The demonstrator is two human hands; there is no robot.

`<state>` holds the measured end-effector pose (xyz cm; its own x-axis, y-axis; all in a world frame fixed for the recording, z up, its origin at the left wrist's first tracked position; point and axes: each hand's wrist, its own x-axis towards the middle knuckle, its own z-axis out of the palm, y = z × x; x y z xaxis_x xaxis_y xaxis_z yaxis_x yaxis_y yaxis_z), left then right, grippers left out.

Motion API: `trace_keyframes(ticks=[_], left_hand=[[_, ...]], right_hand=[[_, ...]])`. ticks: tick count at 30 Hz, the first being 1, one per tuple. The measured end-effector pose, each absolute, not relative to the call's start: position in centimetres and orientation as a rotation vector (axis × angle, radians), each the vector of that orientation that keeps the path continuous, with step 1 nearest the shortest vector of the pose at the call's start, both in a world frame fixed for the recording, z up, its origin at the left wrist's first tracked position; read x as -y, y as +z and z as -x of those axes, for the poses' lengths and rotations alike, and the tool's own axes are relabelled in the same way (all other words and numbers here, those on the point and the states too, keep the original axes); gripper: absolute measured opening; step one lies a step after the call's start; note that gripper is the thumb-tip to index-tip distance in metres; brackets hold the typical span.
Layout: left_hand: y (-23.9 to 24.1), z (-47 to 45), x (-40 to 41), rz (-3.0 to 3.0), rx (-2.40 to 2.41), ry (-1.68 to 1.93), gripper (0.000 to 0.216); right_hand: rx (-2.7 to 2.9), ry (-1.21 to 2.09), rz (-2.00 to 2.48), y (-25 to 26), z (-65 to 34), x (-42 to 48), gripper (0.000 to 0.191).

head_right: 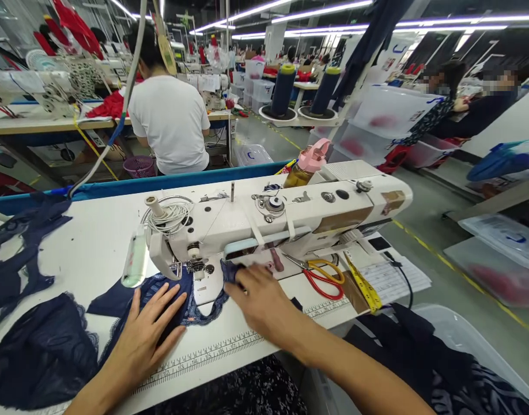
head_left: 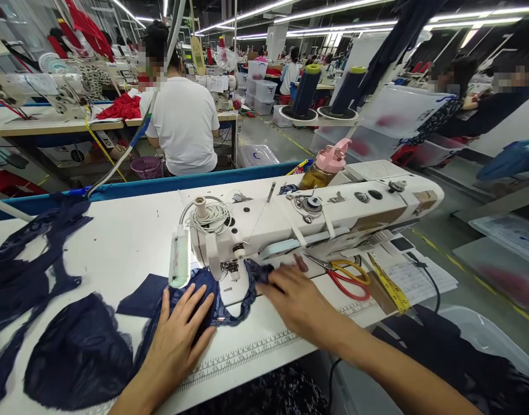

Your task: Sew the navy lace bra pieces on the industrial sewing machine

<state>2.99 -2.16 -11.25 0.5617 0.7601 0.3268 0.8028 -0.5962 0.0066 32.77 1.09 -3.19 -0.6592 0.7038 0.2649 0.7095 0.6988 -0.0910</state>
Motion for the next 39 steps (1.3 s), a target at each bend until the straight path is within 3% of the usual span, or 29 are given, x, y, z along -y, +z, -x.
trace_keyframes(ticks=[3,6,11,14,16,19,24,28,31,39], left_hand=[[-11.1,-3.3,3.3,2.562,1.389,-0.571,0.042],[-11.1,-3.7,4.7,2.524,1.481,-0.680,0.032],[-11.2,-3.0,5.3,2.558,1.549,-0.690,0.036],[-11.4,-2.7,5.1,2.539,1.527,-0.675,0.042],[-11.5,-2.7,5.1,2.508,1.512,-0.671,0.045],[-11.5,-2.8,5.0,2.506,1.502,-0.669,0.049],[-11.0,-3.1,3.5,2.463,1.544,-0.831,0.049],[-10.4,-3.7,1.2,2.497,1.558,-0.958,0.034],[-9.9,-4.2,0.5,2.576,1.448,-0.842,0.022],[-9.0,-5.3,0.8,2.583,1.206,-0.687,0.034]], right_hand=[[2.807,0.443,1.003,-0.2,-33.7,3.6,0.024],[2.920,0.590,0.964,0.8,-35.2,5.9,0.017],[2.819,0.525,1.104,-1.3,-36.6,2.1,0.023],[2.633,0.101,1.196,-4.2,-37.0,-2.0,0.042],[2.564,-0.193,1.197,-6.4,-37.2,-4.1,0.044],[2.453,-0.384,1.199,-8.7,-36.6,-5.4,0.044],[2.536,-0.137,0.806,-8.4,-31.9,-4.3,0.051],[2.746,0.059,0.468,-8.0,-28.4,-3.9,0.028],[2.744,0.135,0.427,-8.8,-27.7,-4.2,0.018],[2.712,0.152,0.419,-9.7,-28.4,-3.8,0.026]])
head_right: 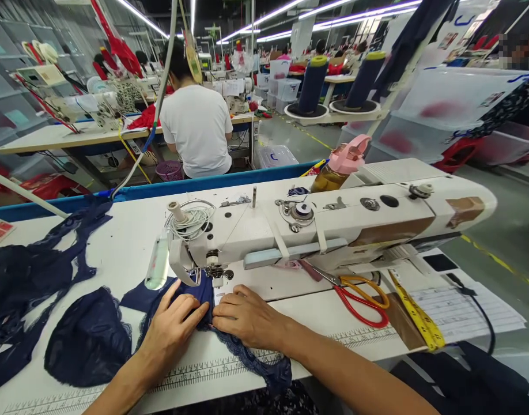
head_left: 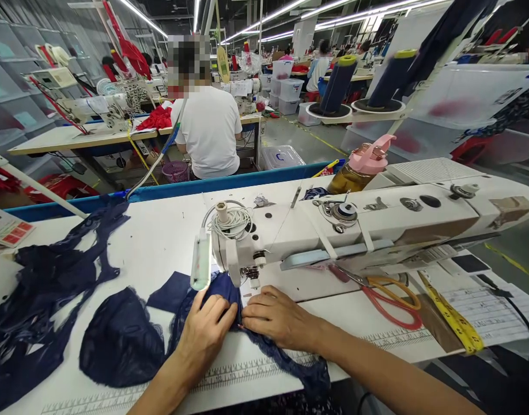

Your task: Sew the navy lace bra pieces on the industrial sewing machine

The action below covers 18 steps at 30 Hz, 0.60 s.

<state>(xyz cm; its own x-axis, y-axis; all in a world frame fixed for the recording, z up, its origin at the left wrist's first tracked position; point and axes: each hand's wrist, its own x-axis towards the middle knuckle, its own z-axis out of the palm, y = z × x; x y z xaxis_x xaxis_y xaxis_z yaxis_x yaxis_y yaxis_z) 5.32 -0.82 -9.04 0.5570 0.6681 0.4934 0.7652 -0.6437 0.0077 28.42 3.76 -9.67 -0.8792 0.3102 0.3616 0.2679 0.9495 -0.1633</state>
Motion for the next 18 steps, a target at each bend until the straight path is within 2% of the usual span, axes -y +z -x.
trace_keyframes(ticks=[12,18], left_hand=[[-10.9,-6.3,1.2,2.555,1.269,-0.721,0.033],[-9.8,-5.8,-0.6,2.585,1.293,-0.622,0.033]], right_hand=[[2.735,0.243,0.462,-9.6,-28.6,-3.7,0.031],[2.737,0.303,0.579,-9.5,-28.4,-3.9,0.048]])
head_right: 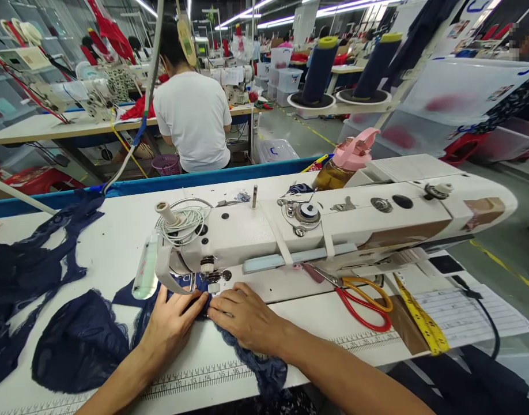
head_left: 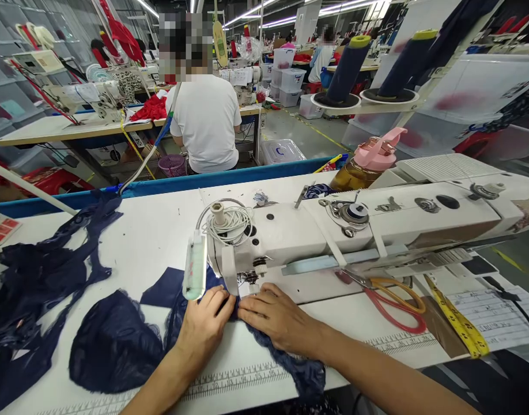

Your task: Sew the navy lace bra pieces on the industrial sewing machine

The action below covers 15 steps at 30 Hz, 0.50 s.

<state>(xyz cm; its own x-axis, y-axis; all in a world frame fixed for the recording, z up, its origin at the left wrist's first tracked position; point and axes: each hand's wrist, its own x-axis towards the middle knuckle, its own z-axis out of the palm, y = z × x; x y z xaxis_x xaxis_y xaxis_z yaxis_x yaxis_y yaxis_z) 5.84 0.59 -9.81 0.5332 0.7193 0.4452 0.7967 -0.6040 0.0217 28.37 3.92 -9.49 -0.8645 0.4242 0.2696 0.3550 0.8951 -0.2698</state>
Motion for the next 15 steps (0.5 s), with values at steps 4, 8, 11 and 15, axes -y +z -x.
trace_keyframes(ticks=[4,8,11,15], left_hand=[[-9.1,-6.1,-0.7,2.613,1.356,-0.603,0.031],[-9.4,-6.5,0.3,2.566,1.376,-0.598,0.033],[-9.6,-6.4,0.2,2.574,1.395,-0.619,0.031],[-9.5,-6.3,-1.1,2.539,1.356,-0.614,0.031]], right_hand=[[2.747,0.301,0.606,-9.4,-28.3,-3.8,0.053],[2.736,0.315,0.601,-9.4,-28.4,-3.6,0.048],[2.726,0.321,0.601,-9.6,-28.4,-3.6,0.047],[2.743,0.307,0.642,-9.8,-28.2,-4.0,0.051]])
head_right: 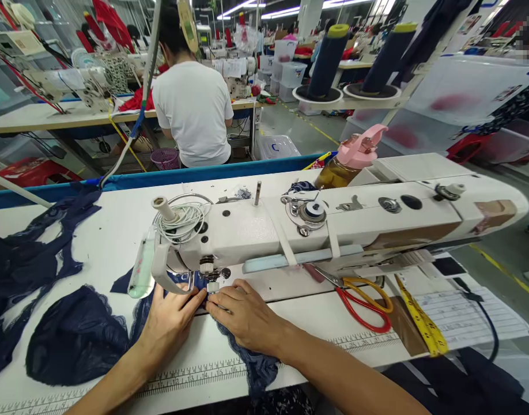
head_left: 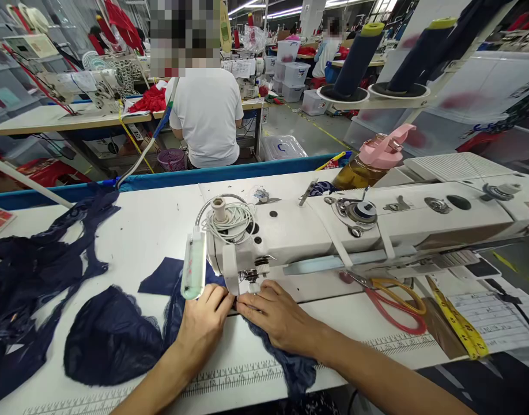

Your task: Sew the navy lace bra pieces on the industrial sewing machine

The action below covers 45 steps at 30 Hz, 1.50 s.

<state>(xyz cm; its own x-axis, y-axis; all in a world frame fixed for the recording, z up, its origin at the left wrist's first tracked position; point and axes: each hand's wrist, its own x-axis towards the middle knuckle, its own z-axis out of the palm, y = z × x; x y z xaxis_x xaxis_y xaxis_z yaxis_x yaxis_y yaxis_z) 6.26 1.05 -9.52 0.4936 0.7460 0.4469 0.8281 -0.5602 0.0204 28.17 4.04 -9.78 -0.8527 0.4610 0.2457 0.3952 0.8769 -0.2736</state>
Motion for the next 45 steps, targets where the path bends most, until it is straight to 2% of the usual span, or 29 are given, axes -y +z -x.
trace_keyframes(ticks=[4,16,30,41,45], left_hand=[[-9.4,-6.7,-1.8,2.486,1.381,-0.548,0.037],[-8.7,-7.3,-0.7,2.443,1.370,-0.516,0.030],[-9.6,-6.8,-2.0,2.472,1.378,-0.532,0.043],[-9.2,-7.0,-0.5,2.466,1.457,-0.623,0.028],[-9.4,-7.1,-0.5,2.507,1.500,-0.522,0.028]], right_hand=[[2.776,0.292,0.695,-9.6,-27.9,-4.3,0.049],[2.689,0.238,0.704,-9.8,-27.6,-3.1,0.042],[2.689,0.348,0.787,-10.0,-27.8,-3.6,0.052],[2.728,0.316,0.704,-9.5,-27.5,-3.1,0.048],[2.739,0.322,0.698,-9.4,-27.7,-3.1,0.049]])
